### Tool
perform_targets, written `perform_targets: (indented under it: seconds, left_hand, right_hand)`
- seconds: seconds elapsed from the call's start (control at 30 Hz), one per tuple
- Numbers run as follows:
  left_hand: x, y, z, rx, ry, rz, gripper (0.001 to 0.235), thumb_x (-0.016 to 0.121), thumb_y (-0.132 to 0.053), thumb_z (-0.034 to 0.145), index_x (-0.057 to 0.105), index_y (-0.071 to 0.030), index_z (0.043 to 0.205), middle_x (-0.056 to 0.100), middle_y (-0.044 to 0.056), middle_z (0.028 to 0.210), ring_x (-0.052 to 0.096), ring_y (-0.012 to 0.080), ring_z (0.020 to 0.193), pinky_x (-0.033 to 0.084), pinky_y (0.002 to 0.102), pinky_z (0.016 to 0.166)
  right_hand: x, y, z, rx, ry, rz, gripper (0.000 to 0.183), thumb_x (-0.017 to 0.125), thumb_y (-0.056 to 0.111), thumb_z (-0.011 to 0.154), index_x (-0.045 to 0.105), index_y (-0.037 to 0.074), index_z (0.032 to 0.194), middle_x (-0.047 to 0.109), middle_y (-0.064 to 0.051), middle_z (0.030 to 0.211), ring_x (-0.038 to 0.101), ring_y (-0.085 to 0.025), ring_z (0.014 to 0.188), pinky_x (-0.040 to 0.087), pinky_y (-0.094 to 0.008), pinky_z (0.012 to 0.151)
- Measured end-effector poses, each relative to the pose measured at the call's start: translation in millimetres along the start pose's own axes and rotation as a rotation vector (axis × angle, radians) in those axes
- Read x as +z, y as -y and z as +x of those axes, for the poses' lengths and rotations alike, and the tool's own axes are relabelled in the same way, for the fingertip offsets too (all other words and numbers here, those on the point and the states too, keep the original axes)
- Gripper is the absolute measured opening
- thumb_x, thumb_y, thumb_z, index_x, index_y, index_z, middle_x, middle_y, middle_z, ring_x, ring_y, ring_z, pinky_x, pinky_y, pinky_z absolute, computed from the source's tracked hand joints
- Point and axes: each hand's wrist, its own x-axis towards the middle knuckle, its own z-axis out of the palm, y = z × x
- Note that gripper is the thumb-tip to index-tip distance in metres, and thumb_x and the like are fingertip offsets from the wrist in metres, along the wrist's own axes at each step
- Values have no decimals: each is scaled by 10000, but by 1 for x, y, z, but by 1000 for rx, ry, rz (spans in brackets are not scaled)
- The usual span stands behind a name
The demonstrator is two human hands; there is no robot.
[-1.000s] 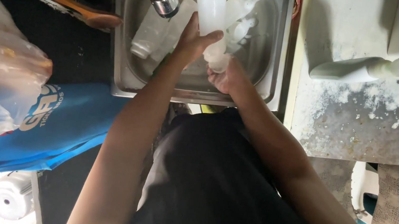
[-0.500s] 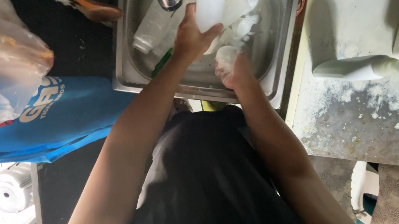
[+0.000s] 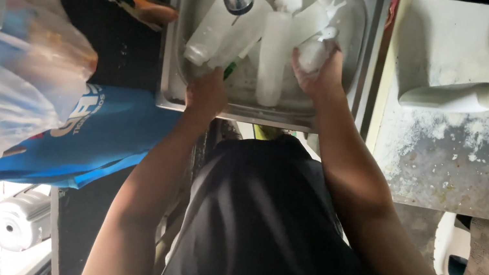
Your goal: Washing and rinsing plastic bottles in a sink using soap and a brush
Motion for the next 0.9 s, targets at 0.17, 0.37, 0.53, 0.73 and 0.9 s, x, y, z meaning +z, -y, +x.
perform_targets:
  seconds: [0.17, 0.37, 0.53, 0.73, 0.9]
  left_hand:
    - [8, -14, 38, 36, -21, 85, 397, 604, -230, 955, 531, -119, 1330, 669, 124, 1185, 688, 372, 1152, 544, 539, 915]
    - [88, -24, 101, 39, 24, 77, 388, 617, -353, 999, 510, -91, 1264, 678, 119, 1114, 717, 358, 1097, 541, 526, 865]
    - [-2, -52, 39, 145, 21, -341, 359, 652, -172, 952, 477, -36, 1235, 689, 212, 995, 725, 469, 994, 558, 576, 846]
    - [-106, -44, -73, 221, -69, -243, 216, 410, -167, 1063, 489, -53, 1229, 707, 219, 891, 753, 442, 876, 586, 559, 745]
    - [-71, -21, -99, 283, -82, -3, 250, 431, -178, 1030, 568, -101, 1225, 706, 110, 881, 765, 318, 776, 611, 449, 652]
  right_hand:
    - [8, -2, 8, 8, 64, -73, 633, 658, 228, 842, 351, 154, 1390, 457, -154, 1234, 615, -387, 1012, 616, -486, 823]
    - [-1, -4, 22, 64, 94, -91, 518, 630, 219, 874, 386, 129, 1323, 543, -168, 1067, 648, -372, 812, 574, -492, 642]
    - [-15, 6, 43, 45, 117, -64, 546, 612, 207, 845, 393, 104, 1335, 586, -175, 940, 661, -378, 757, 564, -497, 674]
    - [-28, 5, 69, -103, 500, -123, 268, 572, 217, 855, 592, 36, 1052, 599, -99, 722, 680, -314, 635, 553, -416, 596]
    - [2, 3, 65, -62, 213, -35, 629, 414, 186, 956, 366, -48, 1538, 555, -278, 1415, 597, -472, 1272, 491, -567, 1031]
